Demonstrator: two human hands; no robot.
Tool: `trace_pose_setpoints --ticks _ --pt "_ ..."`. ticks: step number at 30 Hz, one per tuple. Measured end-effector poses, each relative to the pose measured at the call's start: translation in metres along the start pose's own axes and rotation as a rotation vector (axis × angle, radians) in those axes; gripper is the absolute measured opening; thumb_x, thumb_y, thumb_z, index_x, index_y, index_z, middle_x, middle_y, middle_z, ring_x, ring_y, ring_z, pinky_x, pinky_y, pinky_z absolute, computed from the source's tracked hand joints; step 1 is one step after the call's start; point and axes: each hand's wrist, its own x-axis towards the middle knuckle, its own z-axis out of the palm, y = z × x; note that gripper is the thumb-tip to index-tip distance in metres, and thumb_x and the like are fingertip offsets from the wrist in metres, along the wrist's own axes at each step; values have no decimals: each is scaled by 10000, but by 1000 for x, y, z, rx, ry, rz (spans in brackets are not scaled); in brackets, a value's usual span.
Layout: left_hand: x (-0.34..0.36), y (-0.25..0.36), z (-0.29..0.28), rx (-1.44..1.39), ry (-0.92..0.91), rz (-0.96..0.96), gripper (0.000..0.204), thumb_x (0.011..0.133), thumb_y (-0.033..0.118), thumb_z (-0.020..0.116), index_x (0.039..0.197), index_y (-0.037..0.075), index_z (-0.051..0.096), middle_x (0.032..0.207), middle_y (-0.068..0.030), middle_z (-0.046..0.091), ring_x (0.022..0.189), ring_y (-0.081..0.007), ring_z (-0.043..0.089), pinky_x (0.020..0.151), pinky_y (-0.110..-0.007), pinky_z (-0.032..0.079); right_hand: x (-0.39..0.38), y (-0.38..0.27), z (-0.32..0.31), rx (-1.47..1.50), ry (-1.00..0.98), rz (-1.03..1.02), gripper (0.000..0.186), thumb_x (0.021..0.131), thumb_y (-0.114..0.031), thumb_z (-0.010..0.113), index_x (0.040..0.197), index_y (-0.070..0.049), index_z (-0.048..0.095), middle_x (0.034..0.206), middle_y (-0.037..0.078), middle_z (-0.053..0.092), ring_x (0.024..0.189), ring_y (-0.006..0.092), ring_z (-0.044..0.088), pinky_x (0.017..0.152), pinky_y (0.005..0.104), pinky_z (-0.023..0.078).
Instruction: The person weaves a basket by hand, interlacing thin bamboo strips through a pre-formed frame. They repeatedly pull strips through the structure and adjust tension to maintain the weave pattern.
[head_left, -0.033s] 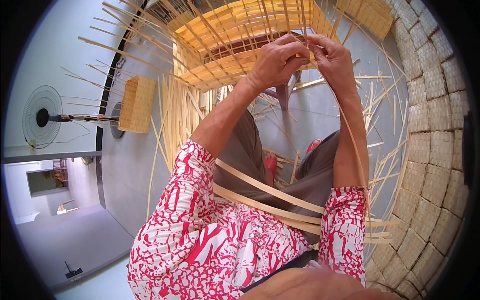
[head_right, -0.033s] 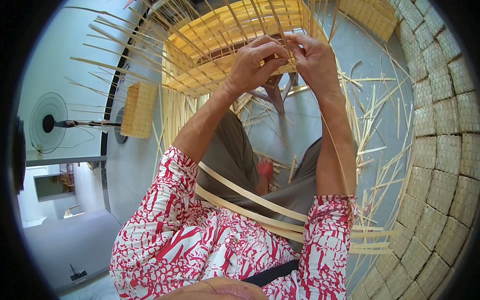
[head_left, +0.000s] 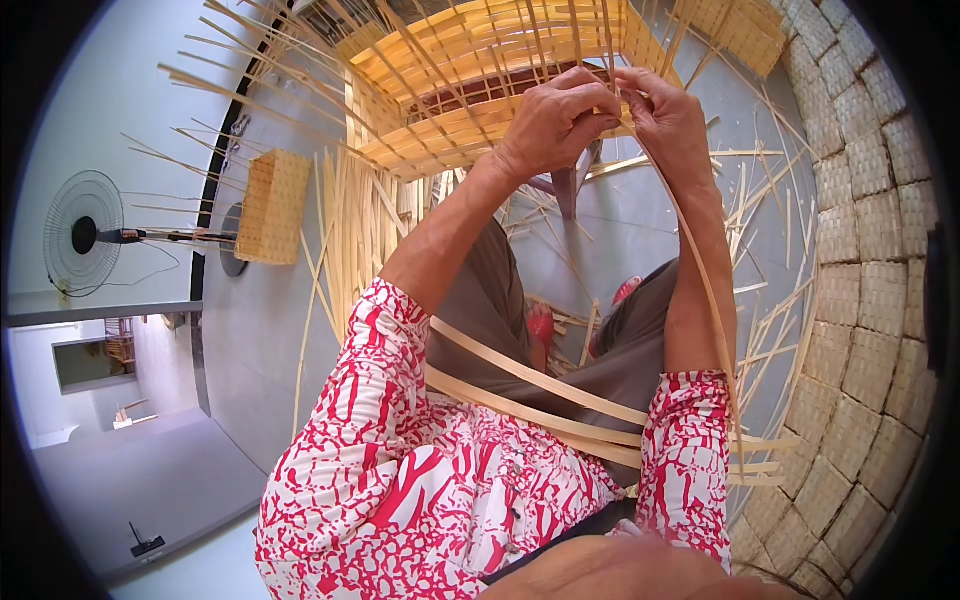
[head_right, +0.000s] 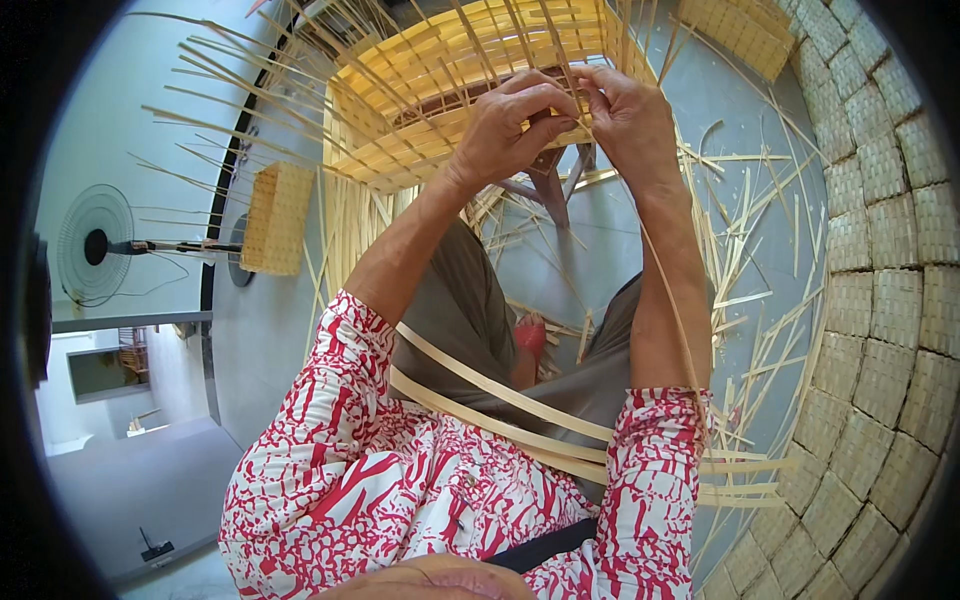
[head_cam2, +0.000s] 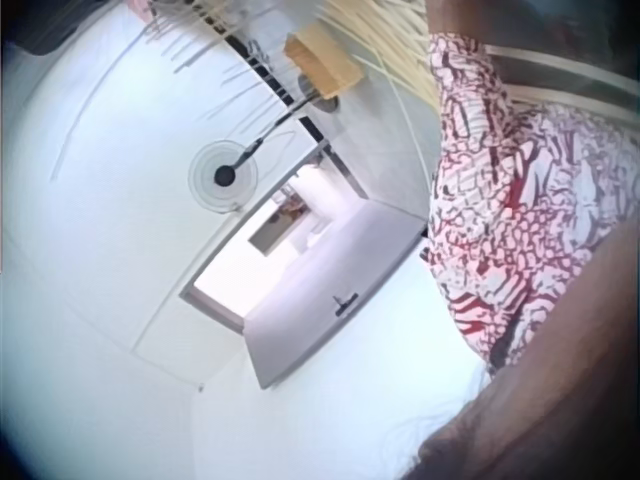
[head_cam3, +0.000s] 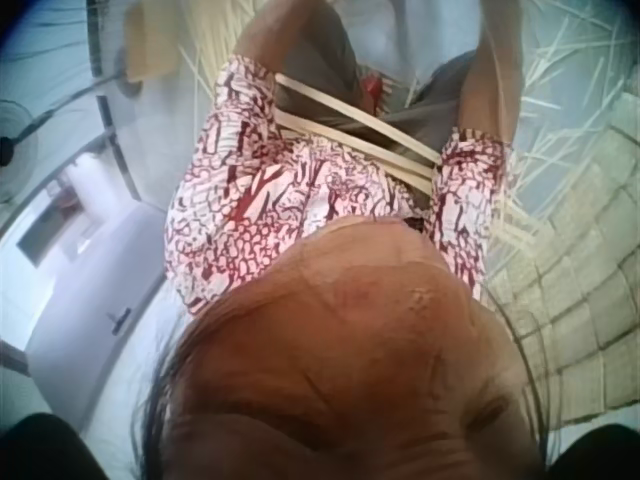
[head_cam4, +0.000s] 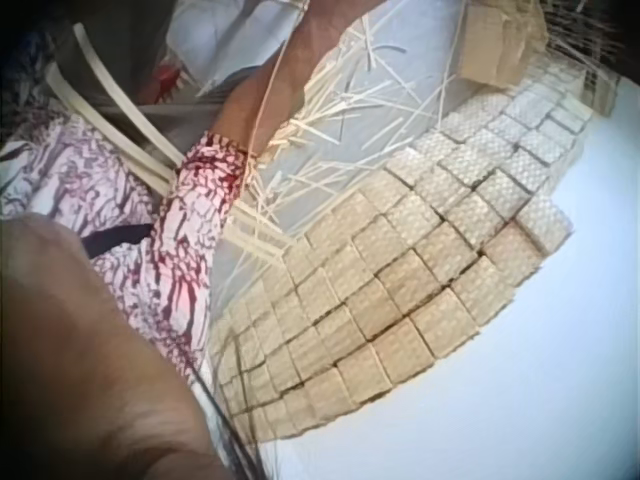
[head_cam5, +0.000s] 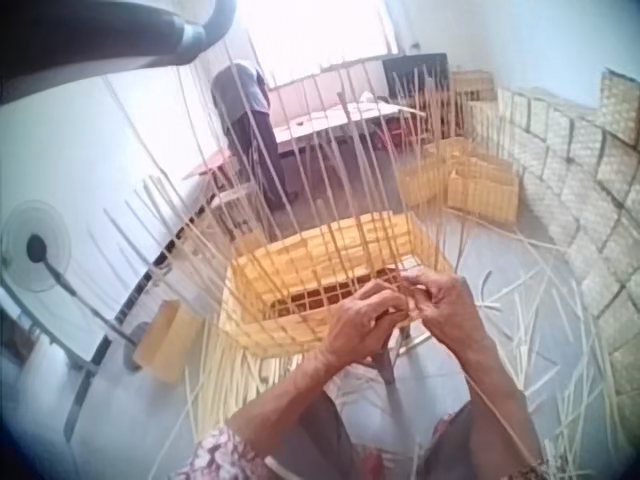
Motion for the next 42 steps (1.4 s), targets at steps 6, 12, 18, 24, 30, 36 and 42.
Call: trace_pose_setpoints --ticks 6,12,18,24,30,36,42 --pt "1 2 2 -15 -12 36 116 855 118 767 965 105 731 915 -66 665 847 -232 681 733 -336 545 -4 6 7 -311 73 -139 359 907 -144 696 1264 -125 666 1082 95 700 930 273 702 772 372 567" --pt "4 3 5 -24 17 -5 100 822 178 782 892 137 724 878 -56 675 830 -257 684 706 -363 556 -10 15 15 -373 102 -140 246 930 -262 672 1121 -107 657 1054 96 672 991 329 669 794 437 554" --pt "4 0 2 -30 19 27 115 846 107 779 947 91 727 913 -49 683 779 -195 689 686 -303 540 -11 12 17 -405 141 -182 165 919 -146 649 1072 -85 653 1026 100 673 979 341 670 786 450 554" --pt "5 1 1 -74 54 -24 101 835 150 782 891 112 708 867 -54 671 771 -228 675 672 -336 539 -10 15 -2 -23 6 -157 362 912 -110 692 1272 -111 661 1116 89 702 914 277 702 786 347 564" --pt "7 -14 3 -108 50 -38 102 895 62 761 968 32 696 871 -14 607 747 -74 634 638 -244 508 -9 0 -6 576 -39 -29 428 989 -182 683 1410 -172 602 1105 14 702 943 102 667 856 255 551" --pt "9 -27 10 -298 75 -179 89 919 36 736 988 13 686 865 -5 615 695 -57 618 614 -207 510 -7 2 -6 634 71 -13 218 989 -163 688 1186 -70 699 1029 -5 703 978 71 644 832 227 524" --pt "17 -28 23 -258 141 -229 89 905 61 749 964 20 697 794 -8 629 678 -68 629 598 -229 516 -21 -18 16 723 535 175 147 994 -102 667 1061 21 712 975 75 720 954 134 685 895 255 558"
